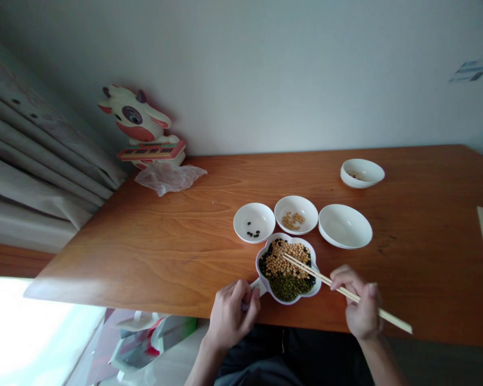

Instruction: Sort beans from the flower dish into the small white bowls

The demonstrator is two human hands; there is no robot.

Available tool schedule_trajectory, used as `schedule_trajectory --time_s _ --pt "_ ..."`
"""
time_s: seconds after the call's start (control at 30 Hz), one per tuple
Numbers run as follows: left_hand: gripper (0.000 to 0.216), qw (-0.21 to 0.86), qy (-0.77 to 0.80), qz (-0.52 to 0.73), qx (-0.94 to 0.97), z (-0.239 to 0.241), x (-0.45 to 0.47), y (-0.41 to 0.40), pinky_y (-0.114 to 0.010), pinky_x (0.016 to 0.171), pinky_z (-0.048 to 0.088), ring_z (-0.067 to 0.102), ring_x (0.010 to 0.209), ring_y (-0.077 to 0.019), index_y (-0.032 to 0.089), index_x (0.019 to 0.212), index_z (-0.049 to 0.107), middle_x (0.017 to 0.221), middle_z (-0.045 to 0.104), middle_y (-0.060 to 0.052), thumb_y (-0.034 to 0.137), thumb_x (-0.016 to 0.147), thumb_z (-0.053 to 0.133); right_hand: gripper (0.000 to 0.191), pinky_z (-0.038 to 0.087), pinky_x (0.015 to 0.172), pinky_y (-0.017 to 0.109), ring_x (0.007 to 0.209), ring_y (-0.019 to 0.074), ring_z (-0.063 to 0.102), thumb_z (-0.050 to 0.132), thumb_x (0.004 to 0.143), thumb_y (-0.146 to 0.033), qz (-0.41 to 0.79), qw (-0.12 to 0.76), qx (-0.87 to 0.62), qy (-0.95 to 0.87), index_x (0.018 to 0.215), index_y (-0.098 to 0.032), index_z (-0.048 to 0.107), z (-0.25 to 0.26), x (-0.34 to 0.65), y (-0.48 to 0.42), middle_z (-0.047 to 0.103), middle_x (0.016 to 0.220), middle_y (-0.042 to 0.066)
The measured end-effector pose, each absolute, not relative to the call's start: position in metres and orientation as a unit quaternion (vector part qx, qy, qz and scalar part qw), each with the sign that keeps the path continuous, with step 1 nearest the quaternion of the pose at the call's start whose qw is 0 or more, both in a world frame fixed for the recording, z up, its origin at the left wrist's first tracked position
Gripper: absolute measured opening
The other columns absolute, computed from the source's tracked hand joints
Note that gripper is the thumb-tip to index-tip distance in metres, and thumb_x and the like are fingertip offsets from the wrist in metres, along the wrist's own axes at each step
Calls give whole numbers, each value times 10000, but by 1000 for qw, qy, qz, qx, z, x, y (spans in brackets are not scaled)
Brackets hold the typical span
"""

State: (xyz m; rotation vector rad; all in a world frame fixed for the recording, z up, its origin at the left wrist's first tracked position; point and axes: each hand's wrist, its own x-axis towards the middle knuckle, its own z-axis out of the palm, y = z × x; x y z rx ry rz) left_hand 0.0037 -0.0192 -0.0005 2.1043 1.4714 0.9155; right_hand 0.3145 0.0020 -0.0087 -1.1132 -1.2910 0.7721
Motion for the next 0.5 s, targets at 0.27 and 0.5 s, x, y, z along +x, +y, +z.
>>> schedule_trajectory --time_s 0.27,0.5 --pt "276 211 528 326 756 -2 3 -20 -253 601 406 544 594 -117 248 838 407 704 548 34 205 1069 553 808 483 680 408 741 262 595 185 1061 -793 328 588 -490 -554 745 -251 693 -6 311 4 609 762 67" --pt "276 202 529 328 756 -1 4 -19 -253 586 388 542 576 -114 247 837 413 689 546 38 218 1079 542 701 505 714 402 778 257 621 223 1122 -653 316 576 -499 -564 771 -256 681 -8 309 8 634 789 63"
